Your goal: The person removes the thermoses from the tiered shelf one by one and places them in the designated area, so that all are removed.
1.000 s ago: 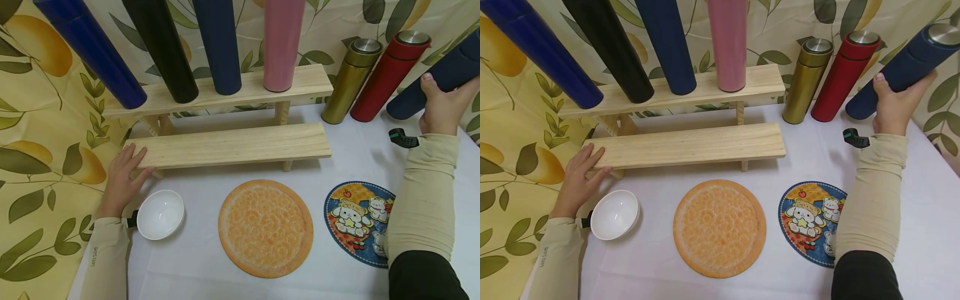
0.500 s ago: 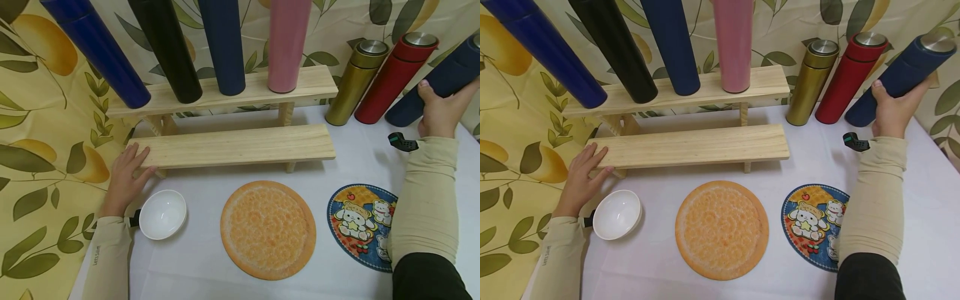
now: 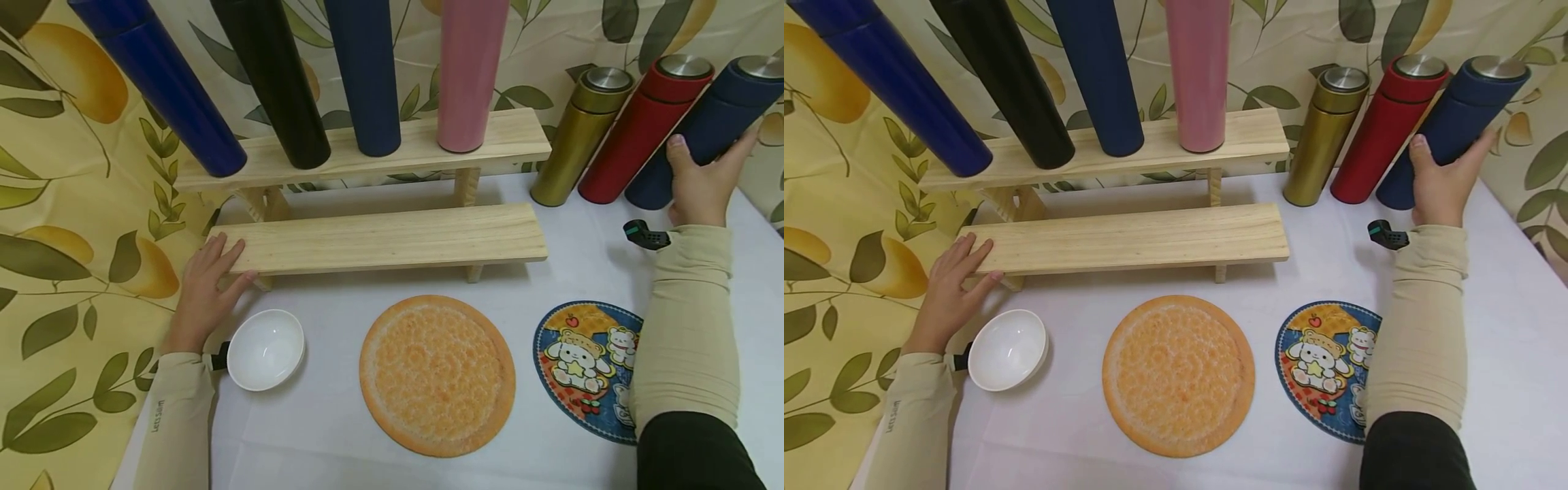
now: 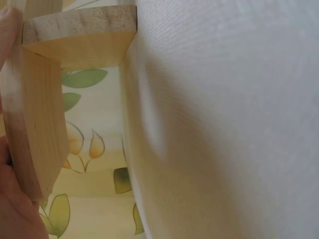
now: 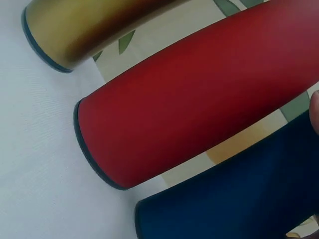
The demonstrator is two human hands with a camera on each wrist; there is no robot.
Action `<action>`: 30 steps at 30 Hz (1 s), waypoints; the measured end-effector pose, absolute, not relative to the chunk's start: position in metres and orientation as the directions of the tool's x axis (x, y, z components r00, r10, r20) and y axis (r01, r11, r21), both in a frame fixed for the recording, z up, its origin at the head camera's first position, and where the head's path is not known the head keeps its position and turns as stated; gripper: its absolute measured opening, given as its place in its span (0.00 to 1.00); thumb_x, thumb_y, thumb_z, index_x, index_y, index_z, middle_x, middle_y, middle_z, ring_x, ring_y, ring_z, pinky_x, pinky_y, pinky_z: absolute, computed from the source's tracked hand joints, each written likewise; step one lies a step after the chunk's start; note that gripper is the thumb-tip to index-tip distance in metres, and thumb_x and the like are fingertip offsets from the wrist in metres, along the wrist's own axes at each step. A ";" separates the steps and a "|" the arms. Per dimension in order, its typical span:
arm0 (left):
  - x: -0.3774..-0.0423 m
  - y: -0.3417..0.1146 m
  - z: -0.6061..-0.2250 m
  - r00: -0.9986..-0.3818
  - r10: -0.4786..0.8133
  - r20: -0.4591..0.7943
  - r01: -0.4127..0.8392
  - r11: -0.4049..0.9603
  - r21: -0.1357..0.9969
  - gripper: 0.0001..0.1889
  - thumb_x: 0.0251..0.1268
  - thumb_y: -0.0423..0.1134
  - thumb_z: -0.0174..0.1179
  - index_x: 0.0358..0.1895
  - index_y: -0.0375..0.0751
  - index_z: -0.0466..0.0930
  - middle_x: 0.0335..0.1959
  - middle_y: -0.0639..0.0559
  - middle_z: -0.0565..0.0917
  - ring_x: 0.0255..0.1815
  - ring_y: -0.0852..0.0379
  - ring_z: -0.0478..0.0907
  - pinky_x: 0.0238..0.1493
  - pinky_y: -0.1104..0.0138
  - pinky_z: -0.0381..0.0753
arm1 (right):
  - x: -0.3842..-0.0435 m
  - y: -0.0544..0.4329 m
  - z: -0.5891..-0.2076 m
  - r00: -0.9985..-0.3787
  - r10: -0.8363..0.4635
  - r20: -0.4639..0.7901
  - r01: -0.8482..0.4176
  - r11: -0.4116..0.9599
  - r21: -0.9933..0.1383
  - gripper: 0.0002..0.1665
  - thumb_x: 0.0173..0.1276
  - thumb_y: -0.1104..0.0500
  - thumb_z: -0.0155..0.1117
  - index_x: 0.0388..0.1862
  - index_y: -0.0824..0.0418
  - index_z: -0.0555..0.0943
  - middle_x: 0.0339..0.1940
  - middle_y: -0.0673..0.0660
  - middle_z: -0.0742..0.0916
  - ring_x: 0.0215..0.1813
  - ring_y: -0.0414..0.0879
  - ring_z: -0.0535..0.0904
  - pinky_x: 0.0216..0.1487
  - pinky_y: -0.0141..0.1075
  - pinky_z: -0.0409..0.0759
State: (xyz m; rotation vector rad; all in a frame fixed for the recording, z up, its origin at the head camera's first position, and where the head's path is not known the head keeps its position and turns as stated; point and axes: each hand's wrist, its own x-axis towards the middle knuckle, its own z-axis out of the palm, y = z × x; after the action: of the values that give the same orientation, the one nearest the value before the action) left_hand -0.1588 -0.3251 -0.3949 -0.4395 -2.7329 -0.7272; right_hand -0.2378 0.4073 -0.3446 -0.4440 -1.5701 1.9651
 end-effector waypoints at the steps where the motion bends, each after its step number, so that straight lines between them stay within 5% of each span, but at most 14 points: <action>1: -0.159 -0.325 -0.395 -0.916 0.217 0.337 0.356 0.827 0.435 0.35 0.76 0.51 0.68 0.78 0.38 0.73 0.83 0.31 0.62 0.86 0.34 0.52 0.84 0.42 0.42 | -0.238 0.406 -0.344 -0.776 0.624 0.096 -0.227 -0.134 -0.965 0.59 0.76 0.71 0.66 0.90 0.40 0.44 0.85 0.42 0.61 0.81 0.33 0.55 0.75 0.20 0.52; 11: -0.156 -0.325 -0.393 -0.918 0.215 0.332 0.352 0.827 0.438 0.35 0.76 0.51 0.68 0.78 0.37 0.73 0.83 0.30 0.62 0.85 0.33 0.52 0.84 0.43 0.42 | -0.236 0.413 -0.366 -0.793 0.595 -0.130 0.053 -0.145 -0.988 0.57 0.74 0.63 0.72 0.86 0.36 0.47 0.86 0.38 0.58 0.82 0.33 0.52 0.80 0.26 0.45; 23: -0.157 -0.328 -0.394 -0.909 0.220 0.355 0.367 0.826 0.428 0.34 0.74 0.49 0.69 0.78 0.37 0.74 0.82 0.30 0.62 0.85 0.34 0.52 0.84 0.43 0.43 | -0.240 0.417 -0.375 -0.798 0.578 -0.173 0.112 -0.140 -0.984 0.69 0.67 0.68 0.78 0.87 0.35 0.41 0.88 0.38 0.53 0.84 0.33 0.48 0.80 0.26 0.45; 30: -0.158 -0.327 -0.396 -0.911 0.222 0.349 0.367 0.823 0.433 0.34 0.74 0.48 0.69 0.78 0.38 0.73 0.82 0.30 0.62 0.85 0.33 0.53 0.84 0.42 0.43 | -0.240 0.420 -0.379 -0.789 0.581 -0.200 0.129 -0.161 -0.978 0.66 0.66 0.68 0.78 0.86 0.34 0.45 0.87 0.37 0.54 0.84 0.33 0.48 0.81 0.28 0.48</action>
State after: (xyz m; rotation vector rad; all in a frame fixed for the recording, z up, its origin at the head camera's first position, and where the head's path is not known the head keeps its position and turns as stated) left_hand -0.1580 -0.3268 -0.3958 -0.4493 -2.7227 -0.7301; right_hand -0.2404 0.4199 -0.3793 -0.8082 -1.7937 2.0219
